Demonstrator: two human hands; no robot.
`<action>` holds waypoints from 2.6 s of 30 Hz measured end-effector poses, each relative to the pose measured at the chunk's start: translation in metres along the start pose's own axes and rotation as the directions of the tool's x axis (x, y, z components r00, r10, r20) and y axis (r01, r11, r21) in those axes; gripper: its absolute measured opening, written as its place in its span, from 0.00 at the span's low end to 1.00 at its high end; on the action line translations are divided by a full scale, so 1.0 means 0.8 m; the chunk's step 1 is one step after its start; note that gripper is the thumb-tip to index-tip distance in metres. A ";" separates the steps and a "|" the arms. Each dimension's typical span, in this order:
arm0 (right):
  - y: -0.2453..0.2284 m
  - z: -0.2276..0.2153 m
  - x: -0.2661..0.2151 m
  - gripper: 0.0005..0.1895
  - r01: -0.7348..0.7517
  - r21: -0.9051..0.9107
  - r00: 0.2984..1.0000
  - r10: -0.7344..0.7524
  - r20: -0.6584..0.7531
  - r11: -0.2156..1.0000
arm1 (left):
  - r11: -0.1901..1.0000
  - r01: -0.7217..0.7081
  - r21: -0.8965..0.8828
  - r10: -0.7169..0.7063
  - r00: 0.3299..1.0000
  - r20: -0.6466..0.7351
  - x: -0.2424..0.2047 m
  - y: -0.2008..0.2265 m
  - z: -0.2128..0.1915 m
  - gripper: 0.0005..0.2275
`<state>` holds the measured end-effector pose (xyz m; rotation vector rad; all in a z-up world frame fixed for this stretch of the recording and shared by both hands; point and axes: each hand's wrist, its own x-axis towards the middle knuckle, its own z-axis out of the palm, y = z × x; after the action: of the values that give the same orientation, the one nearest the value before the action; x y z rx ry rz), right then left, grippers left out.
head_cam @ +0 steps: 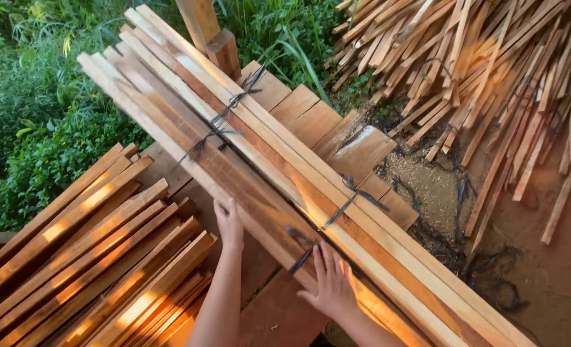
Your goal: Sorting and aligning thin wood slats on a workbench for preparation.
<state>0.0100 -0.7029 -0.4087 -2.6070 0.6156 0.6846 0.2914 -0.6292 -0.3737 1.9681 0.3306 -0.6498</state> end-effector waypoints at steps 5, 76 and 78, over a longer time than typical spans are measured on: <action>0.003 0.025 0.005 0.72 -0.055 0.035 0.933 0.064 -0.353 0.998 | 0.987 0.076 -0.143 -0.078 0.997 -0.013 0.006 -0.004 0.008 0.36; 0.221 -0.137 0.178 0.50 -0.512 0.628 0.842 0.195 0.504 0.586 | 0.889 0.452 -0.076 -0.447 0.891 0.078 -0.168 -0.097 0.126 0.43; 0.230 -0.129 0.195 0.50 -0.459 0.569 0.852 0.156 0.500 0.682 | 0.911 0.404 -0.083 -0.405 0.914 0.008 -0.159 -0.072 0.104 0.44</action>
<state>0.0792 -0.9523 -0.4525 -1.6184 0.9719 0.8837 0.1339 -0.6702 -0.3731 1.8357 0.7747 -0.8748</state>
